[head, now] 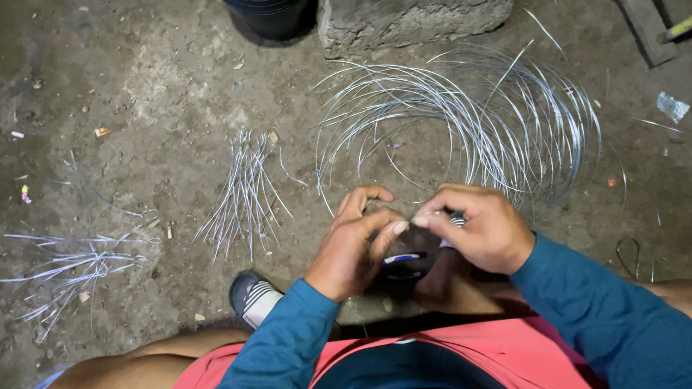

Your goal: The person sits on the floor and repeatedly picks up thin metal wires from a pile, bends them in half by hand, and places the bent pieces into a separate pile. The person continues this process throughout the clip.

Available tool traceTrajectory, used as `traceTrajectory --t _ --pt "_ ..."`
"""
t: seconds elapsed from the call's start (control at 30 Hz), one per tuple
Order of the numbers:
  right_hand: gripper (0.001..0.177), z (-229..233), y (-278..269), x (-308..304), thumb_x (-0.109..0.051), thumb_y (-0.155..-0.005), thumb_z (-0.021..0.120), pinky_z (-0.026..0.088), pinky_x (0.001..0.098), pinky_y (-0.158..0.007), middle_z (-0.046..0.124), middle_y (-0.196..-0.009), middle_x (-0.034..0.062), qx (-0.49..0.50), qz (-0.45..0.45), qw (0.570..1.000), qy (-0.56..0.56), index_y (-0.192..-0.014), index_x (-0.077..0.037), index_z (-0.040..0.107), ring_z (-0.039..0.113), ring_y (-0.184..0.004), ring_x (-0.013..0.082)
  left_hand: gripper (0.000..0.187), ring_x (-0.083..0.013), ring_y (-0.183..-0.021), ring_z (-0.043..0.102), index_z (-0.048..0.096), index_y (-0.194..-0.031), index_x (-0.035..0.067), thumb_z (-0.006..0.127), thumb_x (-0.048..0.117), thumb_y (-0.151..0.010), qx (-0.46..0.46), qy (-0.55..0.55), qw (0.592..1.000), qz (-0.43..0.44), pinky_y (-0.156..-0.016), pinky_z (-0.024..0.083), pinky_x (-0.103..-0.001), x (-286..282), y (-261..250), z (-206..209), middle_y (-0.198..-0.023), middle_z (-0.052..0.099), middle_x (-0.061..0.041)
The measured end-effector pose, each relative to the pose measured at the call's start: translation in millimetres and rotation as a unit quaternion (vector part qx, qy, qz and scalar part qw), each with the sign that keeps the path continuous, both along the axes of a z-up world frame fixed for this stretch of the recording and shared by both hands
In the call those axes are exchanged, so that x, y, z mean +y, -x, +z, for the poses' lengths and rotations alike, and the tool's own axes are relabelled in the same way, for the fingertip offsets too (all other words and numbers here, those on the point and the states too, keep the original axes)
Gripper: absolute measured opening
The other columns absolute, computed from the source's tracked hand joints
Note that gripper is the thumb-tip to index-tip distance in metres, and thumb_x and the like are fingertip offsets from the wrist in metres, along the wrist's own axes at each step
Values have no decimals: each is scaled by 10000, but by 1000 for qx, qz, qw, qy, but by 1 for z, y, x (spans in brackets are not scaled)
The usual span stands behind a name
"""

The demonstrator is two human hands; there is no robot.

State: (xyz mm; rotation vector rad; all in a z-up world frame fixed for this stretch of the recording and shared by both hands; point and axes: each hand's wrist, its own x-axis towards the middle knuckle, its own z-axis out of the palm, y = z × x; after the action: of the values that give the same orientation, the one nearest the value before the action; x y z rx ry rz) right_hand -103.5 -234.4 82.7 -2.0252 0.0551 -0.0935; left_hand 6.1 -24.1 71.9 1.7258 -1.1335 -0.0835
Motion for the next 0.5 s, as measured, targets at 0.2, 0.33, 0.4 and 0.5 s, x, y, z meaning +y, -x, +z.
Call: traceTrajectory --t 0.2,0.33,0.4,0.5 --pt "203 -34 5 -24 -142 -1013 691 420 242 -587 578 -703 -12 168 -79 944 -273 -846 -27 680 516 -647 66 133 -309 -793 633 676 -1035 86 633 210 -1058 455 -33 881 -125 -777 516 -311 -12 15 -27 -906 661 -142" --pt "130 -27 4 -59 -130 -935 629 464 264 -543 653 -690 9 200 -205 941 -180 -909 -58 735 570 -570 84 218 -357 -737 586 632 -948 65 600 230 -1086 323 -100 936 -98 -671 514 -356 -3 10 -33 -786 632 -173" --pt "132 -12 4 -99 -93 -961 591 441 263 -571 646 -755 -7 136 -256 922 -256 -947 -53 716 503 -591 67 222 -366 -667 614 609 -925 73 605 231 -1080 206 -137 967 -61 -613 520 -397 1 5 -32 -763 656 -174" --pt "164 -5 4 -128 -46 -1024 629 407 277 -603 529 -737 -17 80 -269 900 -334 -861 -51 610 430 -616 83 104 -434 -635 616 609 -1012 122 587 222 -1031 67 -217 972 -58 -570 438 -546 -2 11 -31 -654 632 -193"
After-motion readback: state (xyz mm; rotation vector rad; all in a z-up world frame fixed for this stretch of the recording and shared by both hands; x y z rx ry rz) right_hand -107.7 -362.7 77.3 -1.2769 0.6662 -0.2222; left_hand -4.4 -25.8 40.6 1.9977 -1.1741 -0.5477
